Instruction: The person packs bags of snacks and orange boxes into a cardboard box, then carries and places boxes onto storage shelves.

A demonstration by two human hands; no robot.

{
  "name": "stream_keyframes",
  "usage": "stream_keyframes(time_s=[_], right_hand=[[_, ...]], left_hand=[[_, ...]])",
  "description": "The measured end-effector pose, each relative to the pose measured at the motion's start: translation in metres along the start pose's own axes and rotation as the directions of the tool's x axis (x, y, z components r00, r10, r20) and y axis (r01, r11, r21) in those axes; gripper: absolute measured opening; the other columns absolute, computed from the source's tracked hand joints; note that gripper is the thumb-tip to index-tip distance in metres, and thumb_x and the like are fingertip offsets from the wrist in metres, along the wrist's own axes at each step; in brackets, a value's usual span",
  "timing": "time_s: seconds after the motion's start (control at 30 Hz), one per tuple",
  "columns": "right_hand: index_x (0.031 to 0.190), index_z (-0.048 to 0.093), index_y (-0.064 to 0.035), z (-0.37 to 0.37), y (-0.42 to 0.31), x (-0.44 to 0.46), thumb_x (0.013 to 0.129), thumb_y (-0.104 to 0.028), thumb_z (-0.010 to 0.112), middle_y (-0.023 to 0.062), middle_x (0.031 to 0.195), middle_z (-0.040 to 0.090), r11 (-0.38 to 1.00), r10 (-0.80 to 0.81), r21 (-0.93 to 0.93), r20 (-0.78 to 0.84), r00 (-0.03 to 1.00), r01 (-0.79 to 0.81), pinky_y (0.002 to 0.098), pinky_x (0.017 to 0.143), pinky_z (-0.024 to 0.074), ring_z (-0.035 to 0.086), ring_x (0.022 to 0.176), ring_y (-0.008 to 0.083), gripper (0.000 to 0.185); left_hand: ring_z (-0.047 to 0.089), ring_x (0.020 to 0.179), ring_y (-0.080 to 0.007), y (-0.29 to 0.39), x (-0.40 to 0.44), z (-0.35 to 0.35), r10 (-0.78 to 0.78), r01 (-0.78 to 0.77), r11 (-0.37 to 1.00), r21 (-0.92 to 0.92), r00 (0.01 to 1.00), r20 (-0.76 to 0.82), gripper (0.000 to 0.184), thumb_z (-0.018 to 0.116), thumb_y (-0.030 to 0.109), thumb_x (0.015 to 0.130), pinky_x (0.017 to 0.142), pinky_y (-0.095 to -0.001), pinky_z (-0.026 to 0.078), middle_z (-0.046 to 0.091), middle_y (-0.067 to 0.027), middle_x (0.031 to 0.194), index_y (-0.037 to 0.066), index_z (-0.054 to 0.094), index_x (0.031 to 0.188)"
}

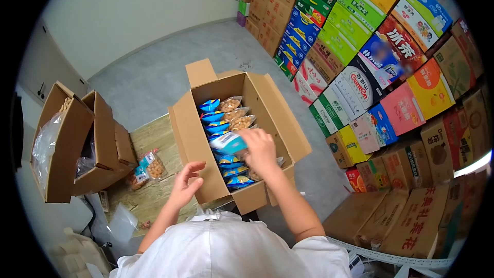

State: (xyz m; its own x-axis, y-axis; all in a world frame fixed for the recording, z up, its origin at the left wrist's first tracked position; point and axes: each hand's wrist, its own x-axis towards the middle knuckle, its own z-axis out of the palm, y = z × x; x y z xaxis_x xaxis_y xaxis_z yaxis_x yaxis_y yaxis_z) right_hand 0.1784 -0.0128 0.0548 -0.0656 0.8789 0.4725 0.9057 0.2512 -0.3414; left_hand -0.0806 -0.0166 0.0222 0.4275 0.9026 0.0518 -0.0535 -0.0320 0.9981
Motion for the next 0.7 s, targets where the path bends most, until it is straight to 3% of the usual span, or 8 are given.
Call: stream_keyframes(time_s=[0.07,0.13,0.23,0.4,0.47,0.57,0.67,0.7], right_hand=[[0.11,0.06,-0.0107,0.007,0.037,-0.007,0.071,-0.006,0.063,0.0047,0.107,0.063,0.999,0.017,-0.041,0.084,0.996,-0.014,0.0404,0.084,0.0437,0.057,0.102,0.025,0.039],[0.11,0.06,-0.0112,0.02,0.058,-0.013,0.072,-0.006,0.063,0.005,0.106,0.064,0.996,0.041,-0.084,0.162,0.986,-0.027,0.0399,0.083,0.0441,0.058,0.101,0.0252,0.039],[0.117,0.059,-0.0148,0.038,0.076,-0.021,0.075,-0.011,0.062,0.0063,0.115,0.062,0.901,0.118,-0.403,0.58,0.806,0.159,0.0416,0.084,0.0429,0.057,0.108,0.0239,0.043],[0.132,0.05,-0.0174,0.047,0.084,-0.037,0.079,-0.005,0.053,0.007,0.141,0.045,0.946,0.23,-0.323,0.714,0.662,0.02,0.0524,0.098,0.0351,0.048,0.124,0.0263,0.055],[0.134,0.049,-0.0191,0.045,0.085,-0.032,0.079,-0.004,0.052,0.0074,0.146,0.04,0.956,0.28,-0.286,0.815,0.508,-0.067,0.0552,0.109,0.0255,0.038,0.134,0.0273,0.057],[0.135,0.048,-0.0206,0.034,0.075,-0.025,0.08,-0.004,0.049,0.0074,0.149,0.036,0.955,0.259,-0.298,0.836,0.483,0.005,0.0571,0.113,0.0157,0.029,0.14,0.0264,0.057],[0.136,0.048,-0.0197,0.036,0.084,-0.034,0.08,-0.006,0.054,0.0081,0.15,0.034,0.985,0.146,-0.171,0.843,0.518,0.002,0.0606,0.112,0.0138,0.024,0.142,0.0256,0.058],[0.134,0.05,-0.019,0.04,0.09,-0.04,0.085,-0.021,0.057,0.0085,0.151,0.032,0.997,0.082,-0.062,0.847,0.525,-0.055,0.0625,0.111,0.0108,0.023,0.142,0.0247,0.05]], left_hand=[[0.053,0.117,-0.0216,-0.006,-0.003,0.001,-0.064,0.032,0.964,0.264,0.991,0.114,0.04,0.063,0.015,0.085,0.096,-0.0355,0.042,0.058,-0.0125,0.124,0.002,0.054,0.122],[0.058,0.111,-0.0217,-0.006,-0.003,0.005,-0.039,0.004,0.96,0.279,0.992,0.12,0.035,0.063,0.011,0.084,0.093,-0.0347,0.045,0.062,-0.0131,0.118,0.0,0.058,0.117],[0.061,0.105,-0.0216,-0.016,-0.003,0.004,-0.036,-0.008,0.96,0.279,0.988,0.152,0.032,0.062,0.01,0.085,0.092,-0.0335,0.046,0.064,-0.0121,0.112,0.0,0.058,0.115],[0.063,0.101,-0.02,-0.032,-0.003,-0.012,-0.071,0.074,0.975,0.208,0.997,-0.021,0.027,0.063,0.009,0.085,0.087,-0.0329,0.048,0.066,-0.0108,0.105,0.0,0.06,0.11],[0.063,0.096,-0.0164,-0.044,-0.003,-0.024,-0.069,0.08,0.98,0.183,0.995,-0.066,0.025,0.062,0.009,0.086,0.084,-0.0307,0.049,0.067,-0.0091,0.103,0.0,0.06,0.109],[0.061,0.086,-0.0122,-0.054,-0.004,-0.044,-0.093,0.124,0.983,0.134,0.971,-0.22,0.022,0.061,0.01,0.088,0.078,-0.0275,0.05,0.066,-0.0067,0.096,0.0,0.06,0.107],[0.06,0.091,-0.0127,-0.071,-0.007,-0.071,-0.126,0.18,0.969,0.169,0.949,-0.288,0.02,0.059,0.01,0.09,0.082,-0.0279,0.048,0.065,-0.0059,0.102,0.001,0.059,0.108],[0.06,0.09,-0.0126,-0.084,-0.01,-0.081,-0.116,0.186,0.966,0.18,0.932,-0.343,0.019,0.059,0.01,0.09,0.082,-0.0277,0.048,0.065,-0.0052,0.1,0.001,0.059,0.107]])
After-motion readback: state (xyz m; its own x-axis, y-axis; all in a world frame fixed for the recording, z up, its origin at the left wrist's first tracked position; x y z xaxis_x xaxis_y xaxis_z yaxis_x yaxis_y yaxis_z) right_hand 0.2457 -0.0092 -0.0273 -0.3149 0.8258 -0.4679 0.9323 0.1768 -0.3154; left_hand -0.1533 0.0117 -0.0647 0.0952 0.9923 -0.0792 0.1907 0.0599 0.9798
